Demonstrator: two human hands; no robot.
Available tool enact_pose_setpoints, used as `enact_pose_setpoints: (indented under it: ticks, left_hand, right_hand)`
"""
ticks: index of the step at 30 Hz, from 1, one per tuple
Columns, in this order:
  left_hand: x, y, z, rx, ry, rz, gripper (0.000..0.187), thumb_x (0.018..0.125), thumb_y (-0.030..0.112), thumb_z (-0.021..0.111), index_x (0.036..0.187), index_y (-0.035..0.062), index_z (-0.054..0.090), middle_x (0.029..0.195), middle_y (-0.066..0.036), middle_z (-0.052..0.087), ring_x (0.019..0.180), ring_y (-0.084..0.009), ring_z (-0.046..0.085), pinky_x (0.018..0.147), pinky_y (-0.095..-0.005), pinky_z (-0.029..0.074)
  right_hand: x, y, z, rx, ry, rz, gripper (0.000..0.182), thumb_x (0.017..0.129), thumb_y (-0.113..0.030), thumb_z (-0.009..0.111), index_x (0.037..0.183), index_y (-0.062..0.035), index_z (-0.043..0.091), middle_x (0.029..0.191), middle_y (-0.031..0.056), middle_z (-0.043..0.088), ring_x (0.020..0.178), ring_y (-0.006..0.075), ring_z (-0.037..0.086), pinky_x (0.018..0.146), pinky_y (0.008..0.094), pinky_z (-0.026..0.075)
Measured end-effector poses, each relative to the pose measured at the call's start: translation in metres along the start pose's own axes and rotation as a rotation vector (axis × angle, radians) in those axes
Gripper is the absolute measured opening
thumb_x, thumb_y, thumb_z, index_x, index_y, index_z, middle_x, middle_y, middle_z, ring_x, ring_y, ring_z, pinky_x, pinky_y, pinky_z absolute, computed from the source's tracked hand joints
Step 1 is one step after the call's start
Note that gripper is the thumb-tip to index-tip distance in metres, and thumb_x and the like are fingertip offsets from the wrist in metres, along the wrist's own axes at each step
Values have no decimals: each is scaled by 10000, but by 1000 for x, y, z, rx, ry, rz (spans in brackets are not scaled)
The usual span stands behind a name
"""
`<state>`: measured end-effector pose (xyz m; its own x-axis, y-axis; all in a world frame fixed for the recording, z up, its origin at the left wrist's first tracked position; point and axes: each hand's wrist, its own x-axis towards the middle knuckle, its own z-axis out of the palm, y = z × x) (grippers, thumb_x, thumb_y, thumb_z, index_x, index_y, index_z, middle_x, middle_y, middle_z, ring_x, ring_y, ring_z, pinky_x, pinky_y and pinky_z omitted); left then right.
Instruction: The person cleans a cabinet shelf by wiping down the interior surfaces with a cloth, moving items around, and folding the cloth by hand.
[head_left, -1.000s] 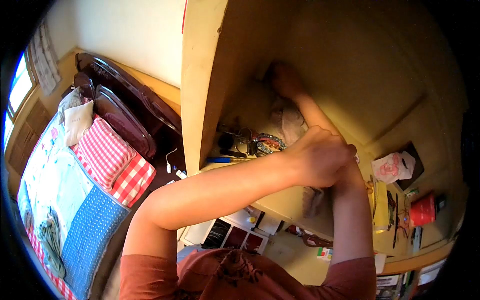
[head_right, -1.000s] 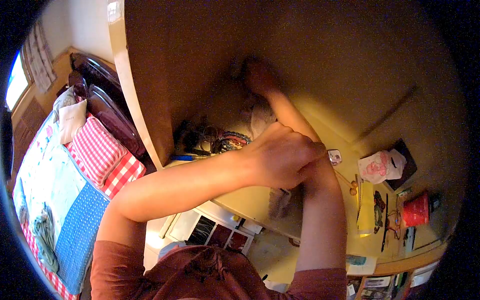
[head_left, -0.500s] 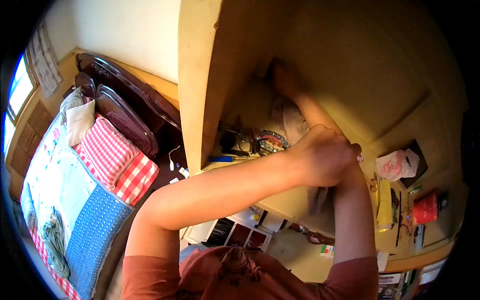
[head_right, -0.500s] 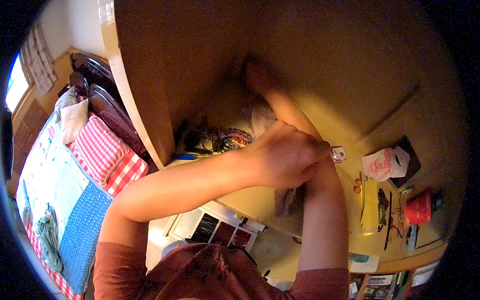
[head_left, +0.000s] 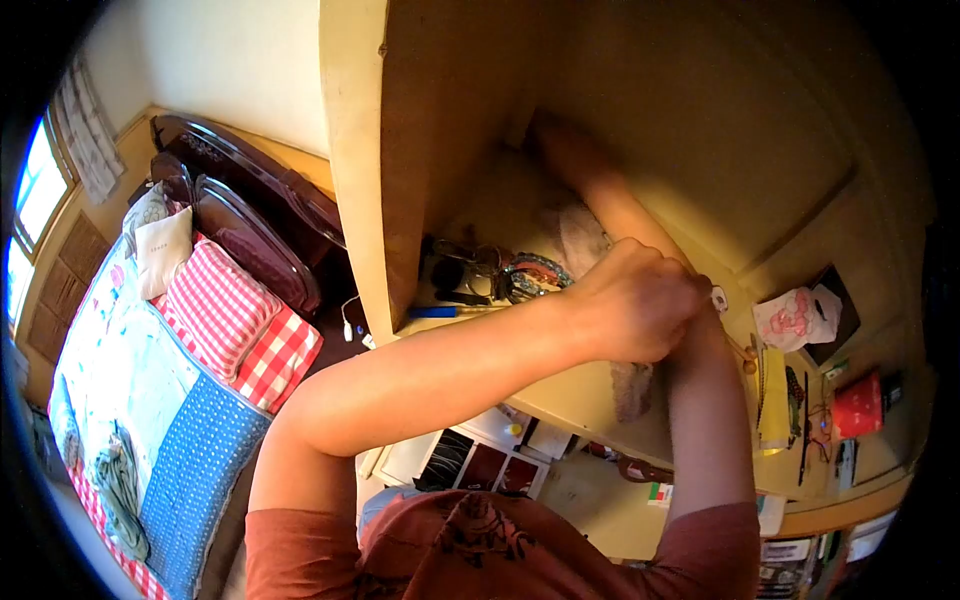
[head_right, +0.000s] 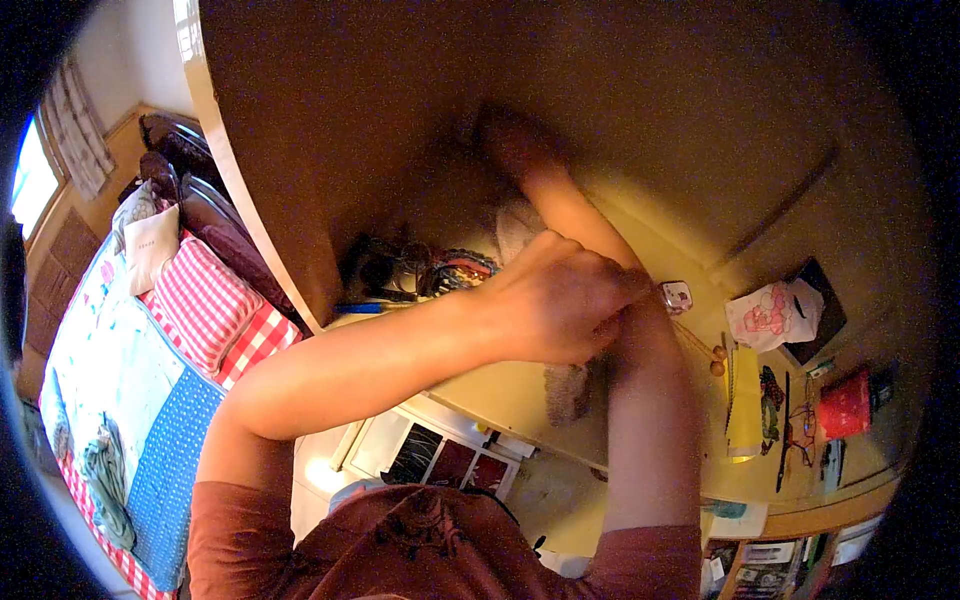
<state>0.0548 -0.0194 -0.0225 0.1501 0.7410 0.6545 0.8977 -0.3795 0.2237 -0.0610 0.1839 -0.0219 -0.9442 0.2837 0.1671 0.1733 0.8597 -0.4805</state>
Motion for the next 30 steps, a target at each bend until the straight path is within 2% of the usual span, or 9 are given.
enact_pose_setpoints:
  ticks: [1, 5, 11, 14, 20, 23, 26, 29, 30]
  left_hand:
    - [-1, -1, 1, -21, 38, -2, 299, 743, 170, 657, 1016, 56, 694, 818, -195, 705, 773, -394, 689, 668, -497, 529]
    - [-1, 0, -3, -77, 82, 15, 279, 738, 164, 660, 992, 53, 696, 806, -193, 700, 763, -405, 683, 663, -495, 532]
    - [-1, 4, -9, -82, 68, 11, 253, 733, 144, 666, 970, 59, 696, 765, -183, 686, 728, -419, 670, 644, -508, 525]
    - [-2, 3, -6, -69, 78, 20, 241, 736, 143, 669, 961, 61, 698, 762, -183, 686, 716, -422, 668, 644, -519, 521]
    - [-1, -1, -3, -68, 95, 42, 220, 732, 140, 679, 934, 54, 686, 746, -186, 681, 711, -425, 669, 632, -524, 510]
    - [-1, -1, -4, -75, 104, 21, 202, 719, 134, 686, 903, 53, 674, 734, -184, 677, 717, -421, 671, 625, -522, 506]
    - [0, 0, -10, -89, 85, 3, 206, 712, 143, 684, 901, 60, 674, 731, -175, 678, 718, -413, 677, 626, -521, 508]
    - [-1, 0, -9, -54, 67, 9, 229, 707, 150, 680, 916, 58, 676, 722, -163, 678, 717, -404, 682, 619, -514, 508]
    - [-2, 0, -8, -55, 96, 25, 235, 706, 150, 677, 919, 52, 680, 731, -160, 683, 728, -395, 688, 625, -505, 511]
  right_hand:
    - [4, 10, 20, -534, 195, -264, 388, 961, -104, 471, 1331, -22, 556, 1300, 275, 606, 1185, 448, 589, 1008, 514, 476]
    - [11, 24, 30, -396, 255, -331, 393, 951, -99, 485, 1332, -41, 558, 1306, 264, 604, 1199, 437, 585, 1009, 516, 475]
    - [-10, 30, 19, -304, 115, -385, 309, 937, -131, 532, 1233, -62, 589, 1186, 248, 650, 1115, 445, 611, 975, 500, 489]
    - [-34, 9, 22, -276, 122, -354, 285, 931, -136, 555, 1197, -40, 593, 1129, 261, 658, 1084, 456, 613, 958, 492, 494]
    - [-10, 22, 29, -401, 115, -313, 344, 928, -138, 567, 1256, -37, 587, 1182, 288, 638, 1141, 448, 602, 973, 516, 490]
    - [-19, -17, 25, -475, 38, -261, 358, 947, -116, 527, 1294, -44, 581, 1237, 289, 624, 1166, 439, 599, 1002, 519, 483]
    - [-14, -17, 32, -576, 75, -348, 368, 958, -79, 485, 1309, -51, 589, 1266, 274, 622, 1166, 431, 604, 1028, 509, 475]
    - [3, 5, 40, -386, 156, -340, 397, 961, -58, 462, 1338, -62, 586, 1289, 256, 620, 1176, 427, 602, 1049, 499, 466]
    - [11, 20, 36, -423, 131, -449, 411, 957, -61, 474, 1356, -57, 573, 1291, 257, 619, 1178, 426, 602, 1052, 498, 465]
